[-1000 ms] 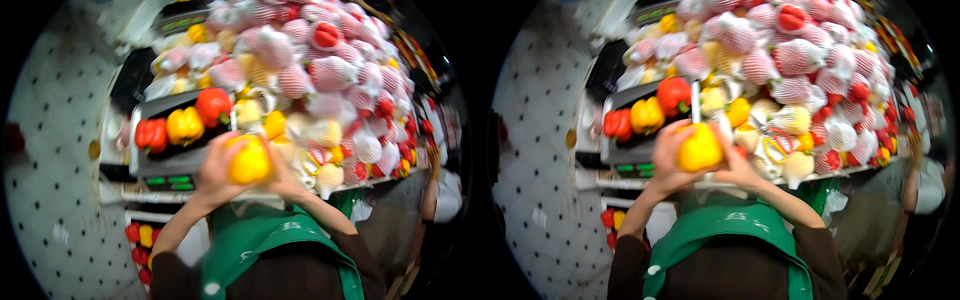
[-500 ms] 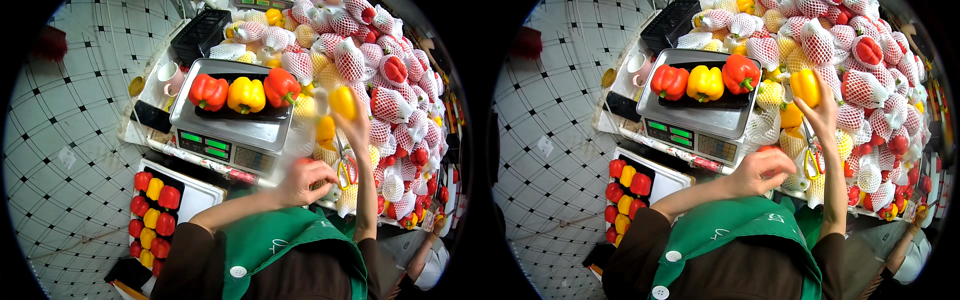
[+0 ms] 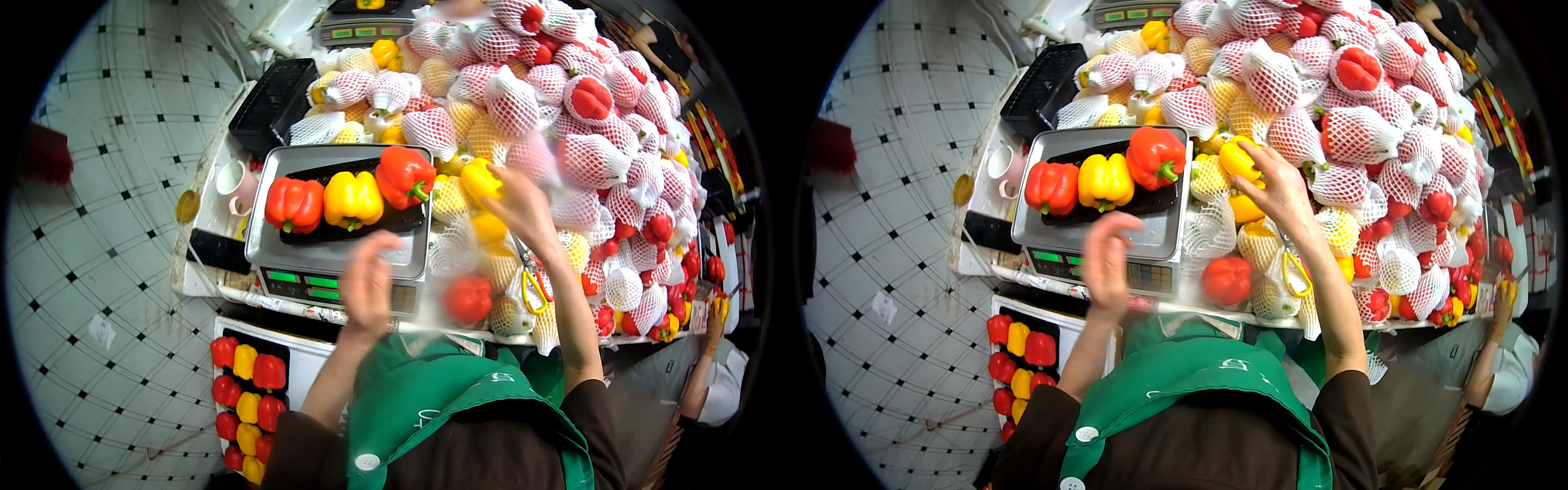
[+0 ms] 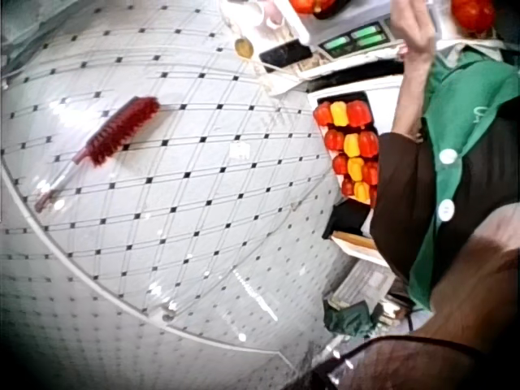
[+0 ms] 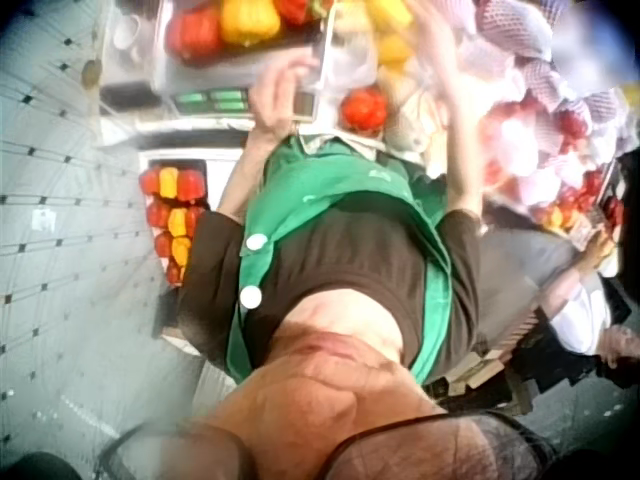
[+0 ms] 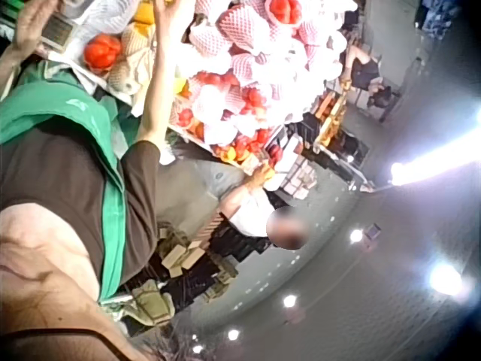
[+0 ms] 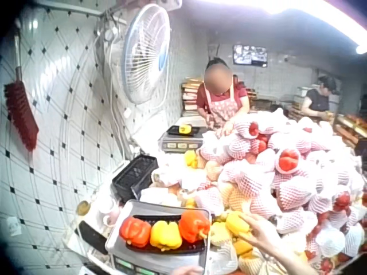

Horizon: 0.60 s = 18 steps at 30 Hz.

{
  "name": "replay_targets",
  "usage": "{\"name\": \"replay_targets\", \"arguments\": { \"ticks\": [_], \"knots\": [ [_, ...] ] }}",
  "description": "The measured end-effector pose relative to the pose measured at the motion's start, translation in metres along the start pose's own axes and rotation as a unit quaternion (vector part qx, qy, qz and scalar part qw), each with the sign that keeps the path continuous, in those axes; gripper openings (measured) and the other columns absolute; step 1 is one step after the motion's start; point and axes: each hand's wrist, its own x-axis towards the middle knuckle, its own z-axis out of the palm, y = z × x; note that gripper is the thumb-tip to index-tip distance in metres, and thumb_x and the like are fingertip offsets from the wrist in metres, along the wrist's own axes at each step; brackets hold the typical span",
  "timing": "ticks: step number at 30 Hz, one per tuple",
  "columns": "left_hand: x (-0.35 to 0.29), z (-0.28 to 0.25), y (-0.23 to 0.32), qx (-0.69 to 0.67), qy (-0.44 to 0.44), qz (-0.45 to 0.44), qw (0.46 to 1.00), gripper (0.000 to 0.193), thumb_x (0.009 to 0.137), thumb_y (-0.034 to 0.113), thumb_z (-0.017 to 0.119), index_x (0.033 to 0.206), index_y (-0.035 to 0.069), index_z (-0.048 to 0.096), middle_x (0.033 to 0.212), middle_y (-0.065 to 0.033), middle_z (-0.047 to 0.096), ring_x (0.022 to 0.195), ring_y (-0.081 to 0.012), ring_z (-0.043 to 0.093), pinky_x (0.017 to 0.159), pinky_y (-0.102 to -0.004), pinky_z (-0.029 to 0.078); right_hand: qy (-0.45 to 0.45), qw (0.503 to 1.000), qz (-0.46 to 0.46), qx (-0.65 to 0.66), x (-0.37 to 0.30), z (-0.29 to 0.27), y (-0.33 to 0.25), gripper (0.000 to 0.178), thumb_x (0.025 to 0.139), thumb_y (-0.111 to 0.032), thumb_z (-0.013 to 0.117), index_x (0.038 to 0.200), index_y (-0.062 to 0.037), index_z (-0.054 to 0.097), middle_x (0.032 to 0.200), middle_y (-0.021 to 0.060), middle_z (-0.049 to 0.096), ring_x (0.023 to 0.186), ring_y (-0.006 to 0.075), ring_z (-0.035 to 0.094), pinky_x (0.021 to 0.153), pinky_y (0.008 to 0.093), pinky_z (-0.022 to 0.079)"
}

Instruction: The person removes bell peppers from protective foam nets using shears, weighs them on a digital scale, and places them into a white tray. The process is repeated for multiple red and yellow bell peppers.

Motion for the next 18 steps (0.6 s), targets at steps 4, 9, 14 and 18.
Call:
{"name": "replay_targets", "arguments": {
  "ticks": [4, 9, 14, 18],
  "knots": [
    [0.053, -0.047, -0.003, 0.308, 0.037, 0.107, 0.945, 0.046, 0.080, 0.010, 0.066, 0.123, 0.001, 0.051, 0.123, -0.0162, 0.055, 0.115, -0.0301, 0.051, 0.097, -0.0370, 0.040, -0.012, 0.993, 0.011, 0.115, -0.011, 0.016, -0.012, 0.054, 0.079, -0.023, 0.073, 0.128, -0.0088, 0.054, 0.108, 0.0122, 0.064, 0.072, 0.0171, 0.067, 0.070, 0.0311, 0.054],
    [0.101, -0.055, 0.003, 0.454, -0.202, 0.101, 0.862, 0.085, 0.059, 0.031, 0.084, 0.134, 0.014, 0.047, 0.129, -0.0164, 0.050, 0.131, -0.0335, 0.037, 0.105, -0.0480, 0.029, 0.010, 0.994, -0.088, 0.067, 0.013, 0.040, -0.050, 0.085, 0.070, -0.031, 0.078, 0.141, -0.0128, 0.036, 0.129, 0.0217, 0.047, 0.113, 0.0345, 0.052, 0.093, 0.0394, 0.045],
    [0.121, -0.054, -0.024, 0.491, -0.297, 0.085, 0.815, 0.081, 0.053, 0.034, 0.084, 0.127, 0.019, 0.053, 0.114, -0.0138, 0.056, 0.113, -0.0293, 0.052, 0.097, -0.0484, 0.035, 0.041, 0.993, -0.094, 0.057, 0.042, 0.083, -0.061, 0.084, 0.067, -0.037, 0.078, 0.139, -0.0190, 0.038, 0.135, 0.0276, 0.037, 0.119, 0.0458, 0.043, 0.100, 0.0449, 0.039],
    [0.120, -0.051, -0.035, 0.490, -0.244, 0.134, 0.826, 0.069, 0.055, 0.033, 0.082, 0.118, 0.016, 0.059, 0.102, -0.0087, 0.059, 0.098, -0.0255, 0.058, 0.088, -0.0432, 0.040, 0.023, 0.990, -0.104, 0.094, 0.043, 0.093, -0.054, 0.077, 0.065, -0.032, 0.078, 0.132, -0.0193, 0.045, 0.128, 0.0258, 0.042, 0.111, 0.0447, 0.047, 0.096, 0.0459, 0.042]
  ]
}}
